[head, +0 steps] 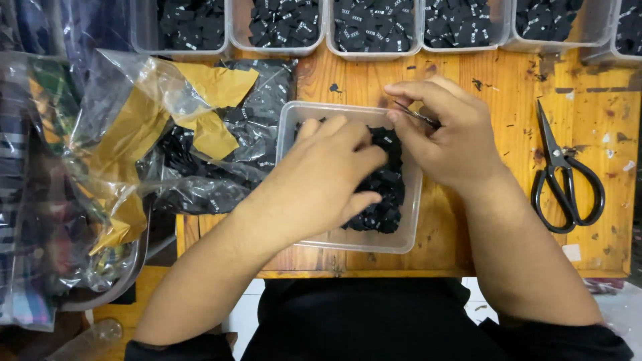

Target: Using small snips to trim excess plastic flashing from garment accessories at a workbench.

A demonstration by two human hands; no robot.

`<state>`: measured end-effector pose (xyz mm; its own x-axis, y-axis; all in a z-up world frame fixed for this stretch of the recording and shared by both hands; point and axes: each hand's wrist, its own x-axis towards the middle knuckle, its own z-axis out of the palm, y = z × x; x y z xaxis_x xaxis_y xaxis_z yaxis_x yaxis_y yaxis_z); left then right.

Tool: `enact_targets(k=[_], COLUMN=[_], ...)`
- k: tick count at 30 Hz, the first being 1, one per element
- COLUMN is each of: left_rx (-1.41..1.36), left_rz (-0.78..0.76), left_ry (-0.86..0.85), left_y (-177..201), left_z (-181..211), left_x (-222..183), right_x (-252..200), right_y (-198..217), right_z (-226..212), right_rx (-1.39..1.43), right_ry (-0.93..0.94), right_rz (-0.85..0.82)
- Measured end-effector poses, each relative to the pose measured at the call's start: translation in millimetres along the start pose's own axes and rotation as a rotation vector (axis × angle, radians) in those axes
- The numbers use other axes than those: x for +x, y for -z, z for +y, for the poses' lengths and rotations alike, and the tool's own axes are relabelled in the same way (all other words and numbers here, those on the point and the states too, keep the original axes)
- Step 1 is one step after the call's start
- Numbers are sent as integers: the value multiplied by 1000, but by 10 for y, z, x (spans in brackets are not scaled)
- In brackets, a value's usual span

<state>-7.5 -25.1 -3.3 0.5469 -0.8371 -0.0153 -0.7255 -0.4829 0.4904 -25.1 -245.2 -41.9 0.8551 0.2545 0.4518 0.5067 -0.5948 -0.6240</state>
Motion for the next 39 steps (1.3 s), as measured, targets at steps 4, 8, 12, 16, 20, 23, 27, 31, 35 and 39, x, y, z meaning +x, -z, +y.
enact_targets(k=[4, 8, 12, 16, 20, 23, 27, 31, 35, 39], left_rx=[98, 118, 104, 118, 89, 135, 185, 198, 242, 280], left_rz=[9, -67, -106, -106, -68, -31, 65, 108, 148, 114], left_ry=[-73, -59, -85, -38, -47, -85, -134, -154, -165, -167], left_y=[-152, -148, -150, -62, -87, -172, -199, -231, -257, -275], left_z=[-31, -41, -60, -58, -110, -147, -127, -112, -110, -119], left_x=[10, 22, 24, 161, 296, 306, 292, 280, 270, 266], right_x=[-9, 2, -5, 4, 4, 1, -8, -2, 5, -10], right_y=[-6, -3, -8, -1, 12, 10, 7, 12, 10, 3], right_z=[4, 7, 5, 16, 22, 17, 28, 18, 8, 34], right_rx=[-44, -4, 0, -7, -5, -12, -24, -10, 11, -10], right_ry=[-59, -93, -170, -158, -176, -174, -176, -173, -149, -151], right_rz=[-5, -13, -55, -61, -89, -95, -99, -101, -89, -99])
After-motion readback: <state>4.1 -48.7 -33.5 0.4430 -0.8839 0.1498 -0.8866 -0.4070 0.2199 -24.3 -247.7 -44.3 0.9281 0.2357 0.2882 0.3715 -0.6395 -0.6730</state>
